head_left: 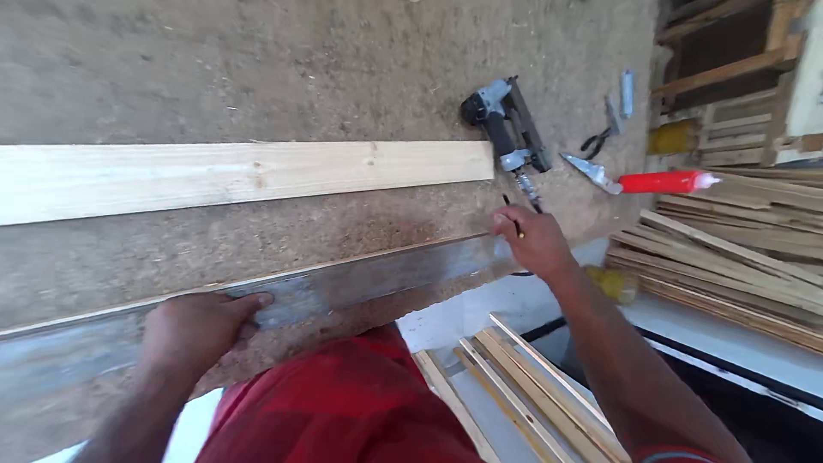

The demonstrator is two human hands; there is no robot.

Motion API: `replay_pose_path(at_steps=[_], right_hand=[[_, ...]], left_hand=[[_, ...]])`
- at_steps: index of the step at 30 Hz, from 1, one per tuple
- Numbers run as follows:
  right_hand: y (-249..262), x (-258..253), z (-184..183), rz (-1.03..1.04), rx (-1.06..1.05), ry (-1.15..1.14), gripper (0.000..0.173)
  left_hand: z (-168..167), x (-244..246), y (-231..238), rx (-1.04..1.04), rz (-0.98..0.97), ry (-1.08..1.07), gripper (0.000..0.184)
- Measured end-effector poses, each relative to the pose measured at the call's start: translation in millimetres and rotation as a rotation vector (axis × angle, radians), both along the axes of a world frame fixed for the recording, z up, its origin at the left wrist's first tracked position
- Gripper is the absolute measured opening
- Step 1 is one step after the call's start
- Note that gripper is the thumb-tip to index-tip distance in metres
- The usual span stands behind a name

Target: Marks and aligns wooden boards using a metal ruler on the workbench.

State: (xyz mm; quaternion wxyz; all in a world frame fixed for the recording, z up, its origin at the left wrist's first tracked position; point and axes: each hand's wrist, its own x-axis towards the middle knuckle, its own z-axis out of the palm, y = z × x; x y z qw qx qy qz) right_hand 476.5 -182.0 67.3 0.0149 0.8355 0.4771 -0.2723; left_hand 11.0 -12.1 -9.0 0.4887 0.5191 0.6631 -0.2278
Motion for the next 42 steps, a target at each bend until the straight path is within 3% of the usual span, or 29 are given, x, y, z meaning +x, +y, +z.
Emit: replay_pose_path(at_steps=[2, 4, 5, 7, 9, 11, 13, 18, 31, 34, 38, 42], right_hand=[[-13.3, -26.8, -26.5, 0.156, -0.038, 0.023, 0.039], [-24.2, -50.4, -46.9, 0.282, -0.096, 0.036, 0.071], [-27.8, -58.7, -55.4, 0.324, -0.103, 0.011, 0.084], [-33.9, -67.8, -66.1, 0.368, -0.085, -0.039, 0.092], [-36.1, -68.6, -73.5, 0.369, -0.077, -0.088, 0.091], [-34.6, -66.1, -81.2, 0.395, -0.071, -0.142, 0.090], [-32.3, -66.6, -84.9, 0.406, -0.099, -0.166, 0.089], [-32.8, -68.3, -87.7, 0.434, -0.110, -0.184, 0.090], [-34.9, -71.7, -84.8, 0.430, -0.105, -0.194, 0.094], [-21.3, -108.7, -71.3, 0.441, -0.035, -0.141, 0.098], [1.2, -174.2, -76.1, 0.574, 0.055, -0.064, 0.088], [16.0, -194.3, -87.6, 0.578, 0.048, -0.066, 0.082]], left_hand=[[7.5, 0.0, -1.6, 0.036, -0.034, -0.012, 0.045], [7.9, -9.9, -9.2, 0.126, -0.075, -0.107, 0.040], [7.4, -19.6, -15.8, 0.236, -0.136, -0.169, 0.034], [6.7, -45.8, -30.3, 0.575, -0.315, -0.300, 0.027], [4.9, -72.3, -28.2, 0.789, -0.506, -0.283, 0.056], [4.6, -92.1, -16.0, 0.759, -0.643, -0.117, 0.091], [-0.9, -104.9, -5.0, 0.688, -0.721, 0.033, 0.107], [-12.8, -117.6, 5.2, 0.708, -0.864, 0.054, 0.093], [-9.2, -122.8, 11.3, 0.718, -0.923, -0.082, 0.083], [-12.3, -127.1, 10.3, 0.755, -0.940, -0.124, 0.080], [-14.3, -127.8, 12.6, 0.757, -0.954, -0.151, 0.079], [-11.8, -128.6, 15.0, 0.725, -0.962, -0.162, 0.082]])
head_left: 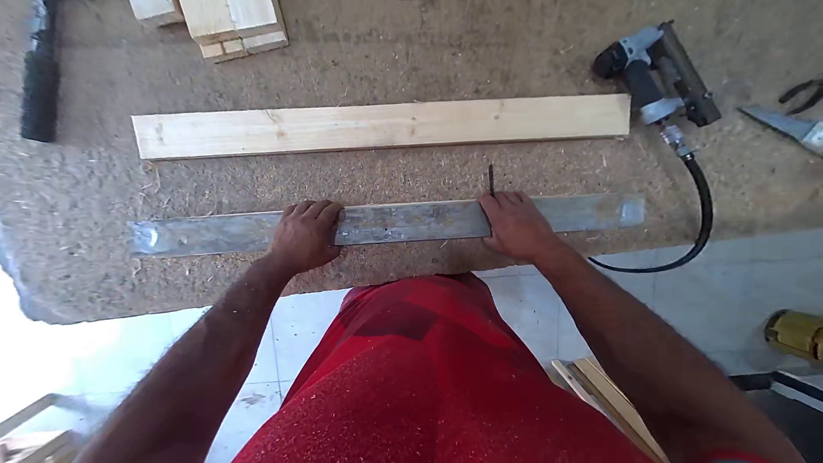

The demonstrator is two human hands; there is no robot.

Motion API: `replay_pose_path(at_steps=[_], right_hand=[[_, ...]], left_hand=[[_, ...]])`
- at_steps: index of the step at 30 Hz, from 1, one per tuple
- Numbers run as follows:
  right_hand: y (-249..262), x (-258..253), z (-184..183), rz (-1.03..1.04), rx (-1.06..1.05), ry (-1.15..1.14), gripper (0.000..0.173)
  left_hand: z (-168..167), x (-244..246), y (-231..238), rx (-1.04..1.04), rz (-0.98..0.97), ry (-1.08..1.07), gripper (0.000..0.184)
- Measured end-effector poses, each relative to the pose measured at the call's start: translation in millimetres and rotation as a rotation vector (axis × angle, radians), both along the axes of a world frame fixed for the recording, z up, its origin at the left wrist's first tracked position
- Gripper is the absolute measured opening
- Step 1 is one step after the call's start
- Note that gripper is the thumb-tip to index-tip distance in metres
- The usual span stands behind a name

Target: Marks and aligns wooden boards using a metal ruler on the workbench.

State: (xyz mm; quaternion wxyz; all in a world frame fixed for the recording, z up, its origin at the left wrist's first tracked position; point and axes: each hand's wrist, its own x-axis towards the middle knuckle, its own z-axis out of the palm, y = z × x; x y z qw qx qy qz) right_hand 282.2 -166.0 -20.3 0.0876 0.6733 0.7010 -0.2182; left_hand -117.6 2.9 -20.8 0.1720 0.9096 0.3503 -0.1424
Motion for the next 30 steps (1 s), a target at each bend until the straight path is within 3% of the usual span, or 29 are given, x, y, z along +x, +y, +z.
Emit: replay_pose_path(at_steps=[9, 25, 30], right_hand=[[9.9, -1.4, 8.8, -0.016, -0.072, -0.012, 0.074], [4.0, -5.8, 6.3, -0.007, -0.017, -0.055, 0.075], [4.6, -5.5, 7.0, -0.030, -0.011, -0.005, 0.067]], left_hand=[[-1.8, -0.8, -1.5, 0.011, 0.016, -0.015, 0.081], [-4.7, 2.2, -0.8, -0.006, 0.082, -0.065, 0.082], [-1.3, 5.0, -6.6, -0.014, 0.129, -0.042, 0.085]])
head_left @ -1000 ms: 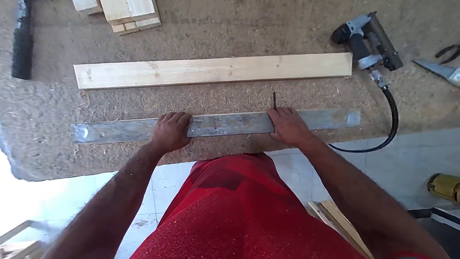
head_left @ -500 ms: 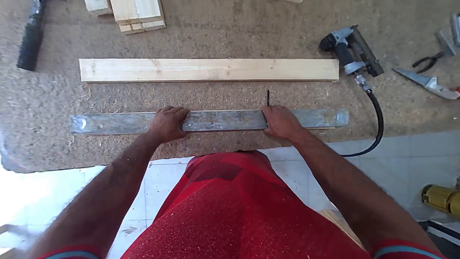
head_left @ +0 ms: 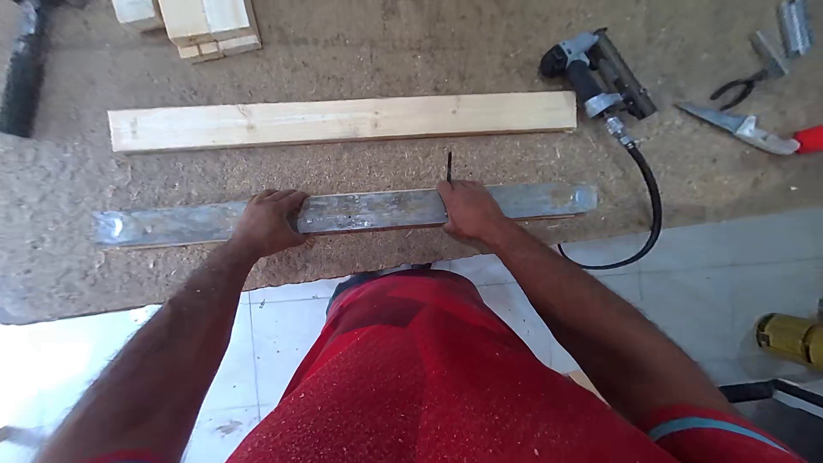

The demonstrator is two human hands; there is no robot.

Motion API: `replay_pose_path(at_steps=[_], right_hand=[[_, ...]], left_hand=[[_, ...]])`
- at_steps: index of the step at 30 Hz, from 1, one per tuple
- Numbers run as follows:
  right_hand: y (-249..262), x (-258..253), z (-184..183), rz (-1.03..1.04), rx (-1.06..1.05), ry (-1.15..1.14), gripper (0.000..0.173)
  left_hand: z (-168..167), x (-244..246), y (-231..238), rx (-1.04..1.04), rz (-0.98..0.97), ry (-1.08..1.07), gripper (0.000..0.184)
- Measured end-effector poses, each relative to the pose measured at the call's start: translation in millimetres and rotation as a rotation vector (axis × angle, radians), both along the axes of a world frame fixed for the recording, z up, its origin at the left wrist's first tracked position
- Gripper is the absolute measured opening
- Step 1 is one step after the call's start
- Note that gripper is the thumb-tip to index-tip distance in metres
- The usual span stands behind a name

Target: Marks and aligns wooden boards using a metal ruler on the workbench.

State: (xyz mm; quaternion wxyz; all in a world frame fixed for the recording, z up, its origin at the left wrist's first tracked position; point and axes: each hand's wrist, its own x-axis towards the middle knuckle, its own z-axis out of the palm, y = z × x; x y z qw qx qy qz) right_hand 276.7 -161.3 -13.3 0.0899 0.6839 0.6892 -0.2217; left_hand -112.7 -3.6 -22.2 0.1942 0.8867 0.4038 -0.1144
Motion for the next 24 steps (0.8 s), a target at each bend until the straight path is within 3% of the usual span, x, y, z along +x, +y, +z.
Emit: replay_pose_path(at_steps=[11, 19, 24], right_hand=[[-3.7, -9.0, -12.7, -0.062, 0.055, -0.027, 0.074], [-4.7, -9.1, -15.1, -0.085, 0.091, -0.002, 0.086], [-4.8, -11.7, -12.3, -0.148, 0.068, -0.003, 0.089]], left_hand=[[-6.6, -11.3, 1.9, 0.030, -0.054, -0.080, 0.084], [3.1, -11.3, 0.3, -0.017, -0.053, 0.025, 0.087], [-7.7, -17.4, 0.3, 0.001, -0.060, -0.088, 0.088]])
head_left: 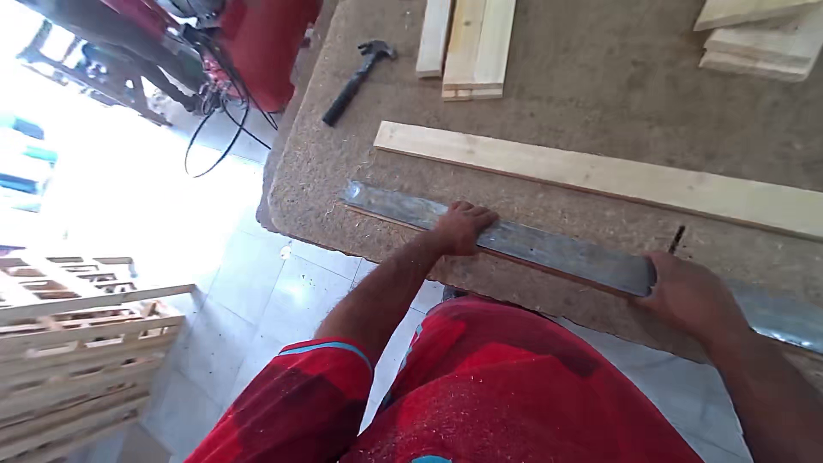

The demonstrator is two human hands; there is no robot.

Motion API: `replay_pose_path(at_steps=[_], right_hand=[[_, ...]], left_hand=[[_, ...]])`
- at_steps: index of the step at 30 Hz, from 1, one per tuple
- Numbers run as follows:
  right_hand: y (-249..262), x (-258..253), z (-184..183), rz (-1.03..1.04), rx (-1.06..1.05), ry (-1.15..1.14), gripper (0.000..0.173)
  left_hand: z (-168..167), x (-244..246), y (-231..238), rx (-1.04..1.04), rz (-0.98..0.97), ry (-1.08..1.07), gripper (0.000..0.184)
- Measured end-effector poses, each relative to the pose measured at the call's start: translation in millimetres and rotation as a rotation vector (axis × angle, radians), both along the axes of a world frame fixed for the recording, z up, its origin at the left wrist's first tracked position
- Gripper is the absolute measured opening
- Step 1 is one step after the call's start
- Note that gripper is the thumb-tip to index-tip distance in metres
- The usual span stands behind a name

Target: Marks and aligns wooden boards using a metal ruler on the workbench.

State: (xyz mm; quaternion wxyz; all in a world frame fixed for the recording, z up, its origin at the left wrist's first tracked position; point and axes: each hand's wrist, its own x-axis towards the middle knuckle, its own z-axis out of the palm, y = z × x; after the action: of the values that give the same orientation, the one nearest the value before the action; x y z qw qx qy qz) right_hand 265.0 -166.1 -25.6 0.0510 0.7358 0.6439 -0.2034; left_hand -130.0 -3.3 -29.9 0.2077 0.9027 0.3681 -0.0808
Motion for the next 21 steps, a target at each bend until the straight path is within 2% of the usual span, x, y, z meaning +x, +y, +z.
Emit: replay_pose_path(at_steps=[2, 6, 9, 18, 21], right_hand=[[1.7, -0.2, 3.1, -0.008, -0.029, -0.002, 0.089], [8.5, -8.5, 8.2, 0.039, -0.029, 0.000, 0.078], [5.5, -4.9, 10.5, 0.038, -0.081, -0.049, 0.082], [1.0, -8.0, 6.3, 0.006, -0.050, -0.054, 0.081], [0.0, -6.7, 2.3, 0.013, -0.012, -0.047, 0.082]], left_hand=[[0.1, 1.0, 0.9, -0.019, 0.004, -0.007, 0.088], [1.7, -10.0, 4.5, -0.007, -0.041, -0.020, 0.088], [2.0, -2.7, 3.2, -0.004, -0.082, -0.008, 0.088], [12.0, 1.6, -2.1, 0.030, -0.059, 0.021, 0.089], [-1.8, -5.1, 3.7, 0.055, -0.075, -0.009, 0.094]])
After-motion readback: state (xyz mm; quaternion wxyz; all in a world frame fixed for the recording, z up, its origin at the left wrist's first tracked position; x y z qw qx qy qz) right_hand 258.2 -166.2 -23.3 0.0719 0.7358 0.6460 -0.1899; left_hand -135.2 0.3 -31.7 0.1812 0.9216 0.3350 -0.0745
